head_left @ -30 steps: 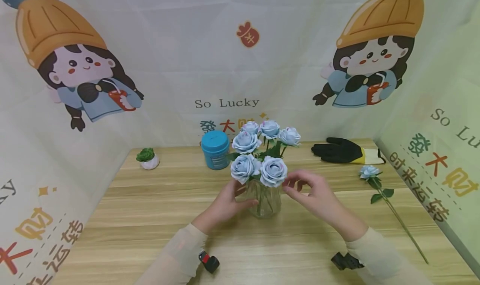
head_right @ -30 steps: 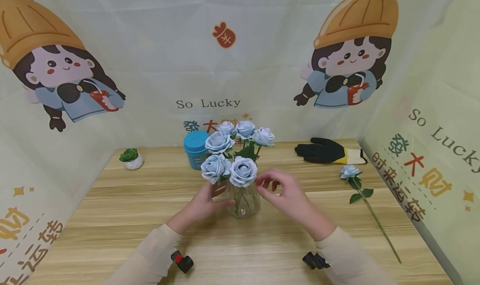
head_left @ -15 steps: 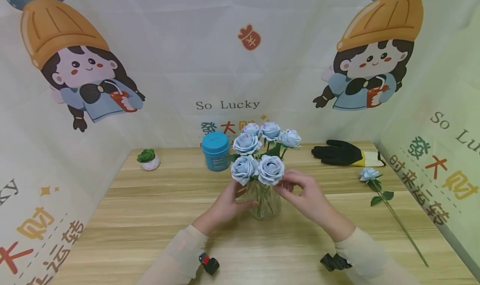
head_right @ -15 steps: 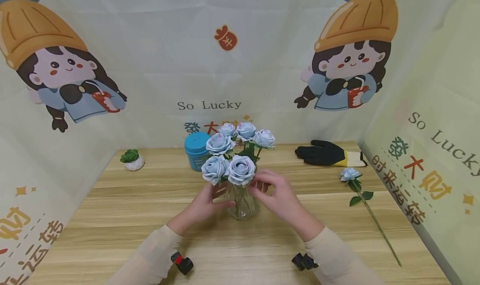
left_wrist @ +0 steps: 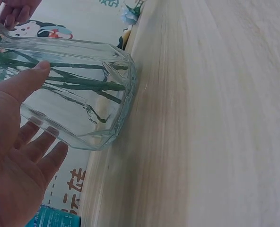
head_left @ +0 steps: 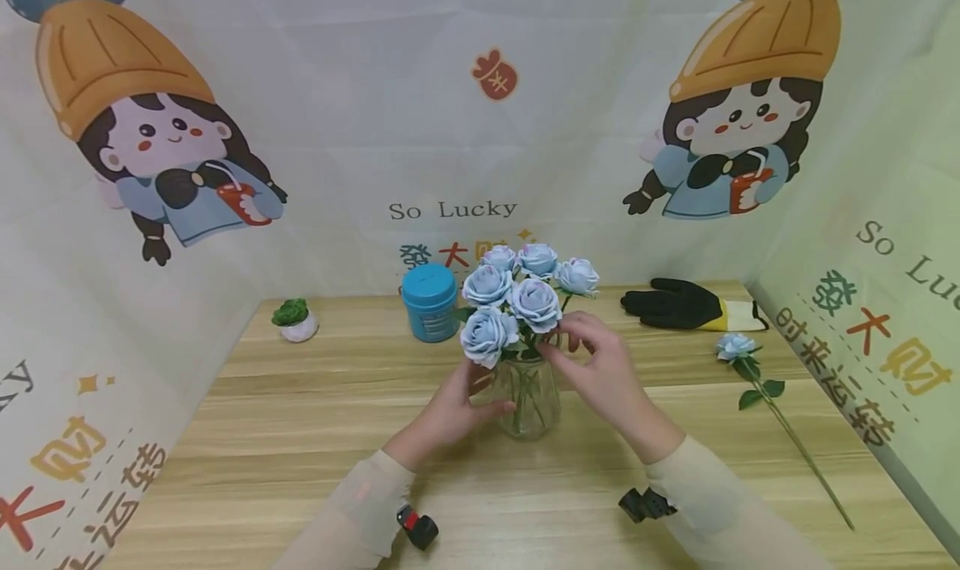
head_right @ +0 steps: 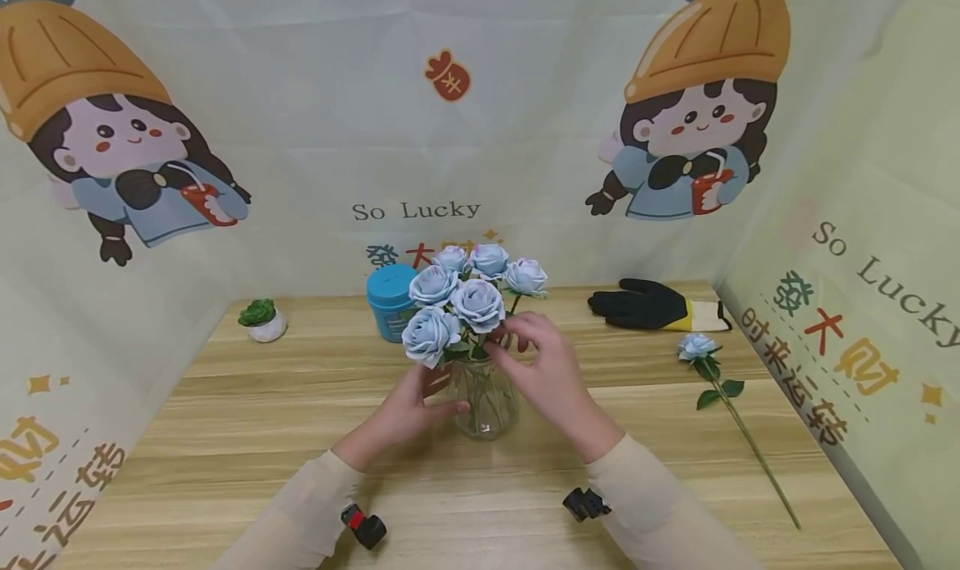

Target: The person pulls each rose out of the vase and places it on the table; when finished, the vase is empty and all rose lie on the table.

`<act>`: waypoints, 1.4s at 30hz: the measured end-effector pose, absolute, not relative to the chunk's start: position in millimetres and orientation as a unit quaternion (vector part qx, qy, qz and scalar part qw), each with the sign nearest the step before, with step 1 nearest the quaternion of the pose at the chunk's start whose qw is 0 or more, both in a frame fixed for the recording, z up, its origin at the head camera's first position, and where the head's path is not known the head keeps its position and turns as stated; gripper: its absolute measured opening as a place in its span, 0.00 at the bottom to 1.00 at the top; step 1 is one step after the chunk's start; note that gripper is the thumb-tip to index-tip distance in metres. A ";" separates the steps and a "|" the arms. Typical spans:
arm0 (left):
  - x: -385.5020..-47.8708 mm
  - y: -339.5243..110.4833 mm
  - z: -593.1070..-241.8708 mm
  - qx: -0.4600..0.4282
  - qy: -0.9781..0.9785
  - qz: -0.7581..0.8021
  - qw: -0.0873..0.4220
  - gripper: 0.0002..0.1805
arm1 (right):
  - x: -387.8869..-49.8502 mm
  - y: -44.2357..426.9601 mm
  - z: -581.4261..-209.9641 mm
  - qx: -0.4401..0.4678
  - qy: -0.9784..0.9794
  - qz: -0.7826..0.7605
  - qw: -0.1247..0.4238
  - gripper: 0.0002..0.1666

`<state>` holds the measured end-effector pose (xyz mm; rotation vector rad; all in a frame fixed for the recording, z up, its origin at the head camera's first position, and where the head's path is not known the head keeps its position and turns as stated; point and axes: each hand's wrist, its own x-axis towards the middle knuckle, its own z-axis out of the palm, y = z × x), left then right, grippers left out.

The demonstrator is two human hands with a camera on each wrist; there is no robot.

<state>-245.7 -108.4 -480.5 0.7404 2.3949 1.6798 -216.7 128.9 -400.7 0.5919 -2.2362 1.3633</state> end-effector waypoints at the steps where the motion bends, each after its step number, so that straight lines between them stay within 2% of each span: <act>1: -245.7 -108.6 -480.5 0.245 0.791 0.556 0.062 0.48 | -218.2 127.1 -401.0 0.209 -0.811 0.494 0.235 0.07; 6: -246.2 -109.4 -481.8 0.249 0.788 0.560 0.061 0.48 | -223.6 118.7 -402.2 0.174 -0.804 0.507 0.257 0.10; 18: -246.3 -108.2 -481.7 0.255 0.786 0.560 0.055 0.49 | -232.1 107.8 -405.3 0.115 -0.784 0.539 0.285 0.08; 26: -246.6 -108.3 -481.5 0.249 0.789 0.559 0.064 0.47 | -230.3 104.8 -402.0 0.090 -0.779 0.553 0.280 0.08; 34: -246.2 -108.4 -481.2 0.247 0.787 0.562 0.064 0.49 | -226.4 107.6 -394.0 0.092 -0.730 0.612 0.290 0.06; 42: -247.4 -108.8 -483.0 0.248 0.785 0.564 0.068 0.50 | -226.4 112.9 -383.7 0.109 -0.693 0.625 0.342 0.05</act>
